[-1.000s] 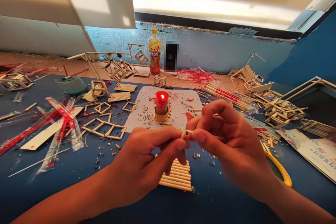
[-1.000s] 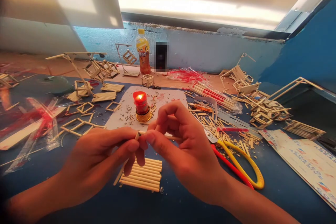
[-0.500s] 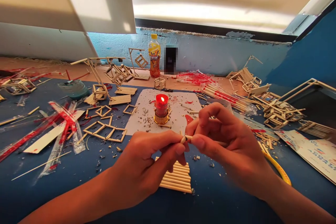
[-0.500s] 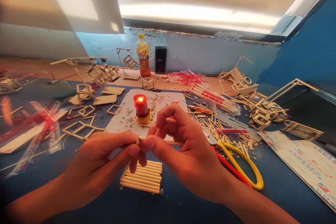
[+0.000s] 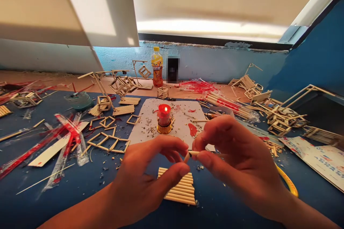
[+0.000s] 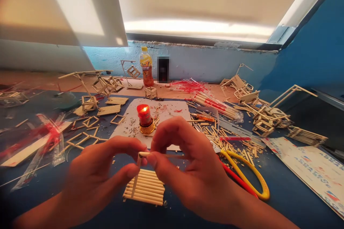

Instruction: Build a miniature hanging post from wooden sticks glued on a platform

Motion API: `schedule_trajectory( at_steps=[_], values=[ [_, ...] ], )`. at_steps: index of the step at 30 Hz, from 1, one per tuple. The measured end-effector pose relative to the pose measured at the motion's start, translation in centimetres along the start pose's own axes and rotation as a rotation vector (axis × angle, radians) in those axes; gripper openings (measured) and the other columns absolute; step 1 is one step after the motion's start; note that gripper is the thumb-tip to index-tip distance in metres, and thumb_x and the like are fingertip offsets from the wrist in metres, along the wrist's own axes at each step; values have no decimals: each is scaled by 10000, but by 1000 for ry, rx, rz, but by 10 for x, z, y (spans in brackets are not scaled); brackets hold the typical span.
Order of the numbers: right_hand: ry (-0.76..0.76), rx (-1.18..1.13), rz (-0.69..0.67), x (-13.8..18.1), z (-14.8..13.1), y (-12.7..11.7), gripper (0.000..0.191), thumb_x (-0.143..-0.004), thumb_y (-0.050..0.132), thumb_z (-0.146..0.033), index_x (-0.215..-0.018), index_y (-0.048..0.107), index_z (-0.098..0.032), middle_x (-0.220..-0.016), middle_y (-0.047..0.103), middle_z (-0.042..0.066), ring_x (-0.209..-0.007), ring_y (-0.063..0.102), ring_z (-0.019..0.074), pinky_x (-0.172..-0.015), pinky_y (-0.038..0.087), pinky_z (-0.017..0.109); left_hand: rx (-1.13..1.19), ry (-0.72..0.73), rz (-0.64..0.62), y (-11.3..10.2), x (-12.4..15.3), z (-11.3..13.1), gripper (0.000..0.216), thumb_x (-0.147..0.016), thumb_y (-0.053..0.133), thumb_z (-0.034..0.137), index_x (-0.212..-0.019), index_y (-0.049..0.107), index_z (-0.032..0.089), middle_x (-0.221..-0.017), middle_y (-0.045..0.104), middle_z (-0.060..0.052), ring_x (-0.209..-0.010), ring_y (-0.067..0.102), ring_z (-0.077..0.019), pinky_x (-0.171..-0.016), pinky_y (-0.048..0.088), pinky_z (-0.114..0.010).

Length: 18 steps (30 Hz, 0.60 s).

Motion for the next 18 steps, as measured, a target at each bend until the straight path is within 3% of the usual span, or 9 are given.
schedule_trajectory(
  at_steps=[5, 12, 18],
  values=[
    [-34, -26, 29, 1, -1, 3, 251, -993, 712, -150, -1122, 631, -349, -989, 644, -49, -927, 674, 110, -870, 593, 225, 15, -24, 74, -5, 2, 3, 143, -878, 809, 126, -905, 748, 253, -756, 797, 102, -630, 732, -42, -665, 543, -66],
    [-112, -53, 153, 5, -11, -1, 348, -921, 756, -61, -1088, 685, -358, -974, 706, -52, -897, 723, 99, -830, 646, 182, 30, 21, 118, -6, 3, 8, 163, -856, 815, 93, -910, 763, 237, -762, 809, 72, -615, 739, -65, -649, 561, -87],
    [-96, -67, 153, 2, -13, 3, 307, -904, 755, -53, -1029, 725, -332, -911, 753, -49, -842, 770, 90, -821, 658, 149, 33, 86, 110, -5, 2, 10, 171, -881, 795, 85, -932, 738, 237, -753, 801, 50, -586, 716, -84, -607, 564, -126]
  ],
)
Point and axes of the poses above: each hand's wrist, its own x-axis away from the middle knuckle, its own y-axis out of the palm, z = x × y, the point moved 8 cm from there along -x, towards the middle knuckle
